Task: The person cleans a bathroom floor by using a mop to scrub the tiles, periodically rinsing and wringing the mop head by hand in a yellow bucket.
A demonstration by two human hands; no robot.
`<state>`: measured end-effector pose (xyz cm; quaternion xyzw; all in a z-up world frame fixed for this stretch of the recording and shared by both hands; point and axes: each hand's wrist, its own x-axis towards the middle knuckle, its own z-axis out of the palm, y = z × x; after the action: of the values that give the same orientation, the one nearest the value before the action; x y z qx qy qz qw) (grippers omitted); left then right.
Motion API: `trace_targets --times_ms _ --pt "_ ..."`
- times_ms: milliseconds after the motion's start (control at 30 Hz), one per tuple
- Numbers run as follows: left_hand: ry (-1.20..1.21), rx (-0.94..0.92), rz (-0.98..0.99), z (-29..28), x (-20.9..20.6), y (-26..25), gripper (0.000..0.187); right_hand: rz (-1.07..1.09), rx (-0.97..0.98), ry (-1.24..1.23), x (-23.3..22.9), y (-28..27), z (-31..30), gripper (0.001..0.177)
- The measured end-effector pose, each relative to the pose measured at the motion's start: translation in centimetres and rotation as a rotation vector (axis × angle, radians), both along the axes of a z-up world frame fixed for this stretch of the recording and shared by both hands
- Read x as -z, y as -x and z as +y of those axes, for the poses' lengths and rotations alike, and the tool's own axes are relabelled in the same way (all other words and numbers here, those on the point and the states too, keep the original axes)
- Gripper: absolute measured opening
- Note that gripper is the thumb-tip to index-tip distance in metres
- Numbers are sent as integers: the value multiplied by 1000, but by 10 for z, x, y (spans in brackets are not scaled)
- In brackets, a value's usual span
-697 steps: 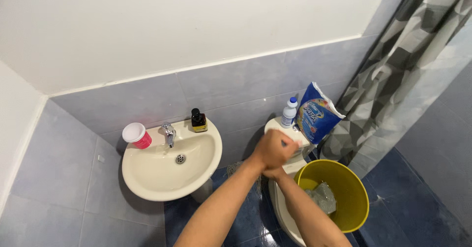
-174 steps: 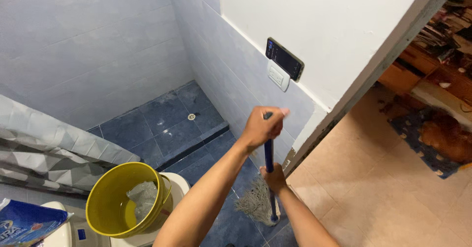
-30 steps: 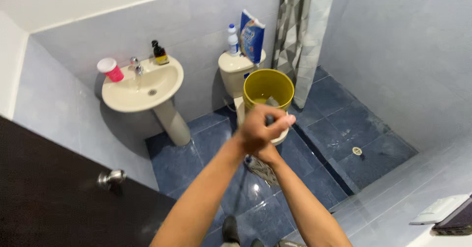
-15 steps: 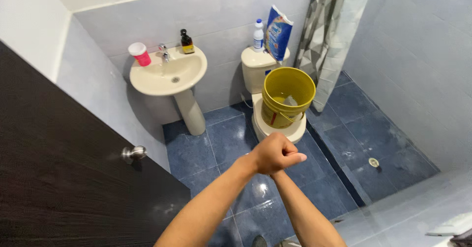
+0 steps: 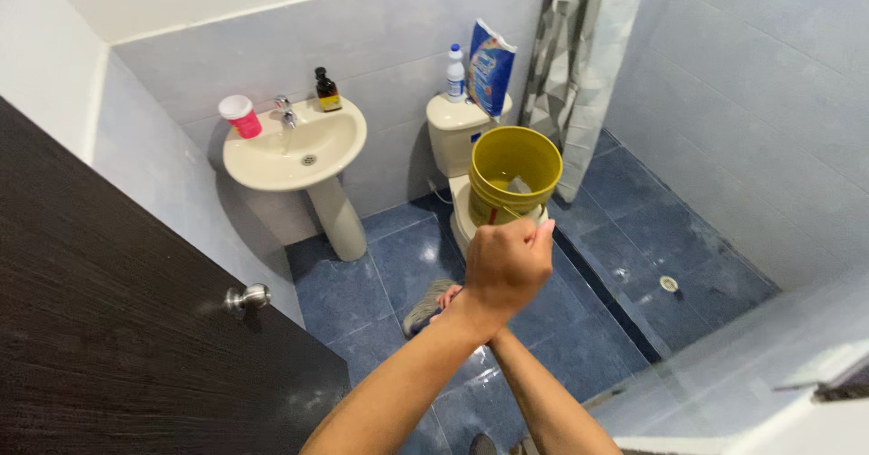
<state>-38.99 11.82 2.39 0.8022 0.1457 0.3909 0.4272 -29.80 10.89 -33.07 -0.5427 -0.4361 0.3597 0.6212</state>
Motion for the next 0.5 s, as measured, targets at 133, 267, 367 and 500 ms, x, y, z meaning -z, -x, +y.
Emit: trace_targets --times_ms 133,267,367,500 --pt "-149 35 -94 2 -1 -1 38 82 -7 93 44 -2 -8 44" --pt "-117 151 -99 2 -4 -7 43 -41 5 153 37 -5 -26 50" --pt "38 456 6 2 -9 -13 49 -218 101 195 8 -16 -48 62" --pt "94 603 93 -3 -16 -21 59 -75 187 411 -12 -28 -78 55"
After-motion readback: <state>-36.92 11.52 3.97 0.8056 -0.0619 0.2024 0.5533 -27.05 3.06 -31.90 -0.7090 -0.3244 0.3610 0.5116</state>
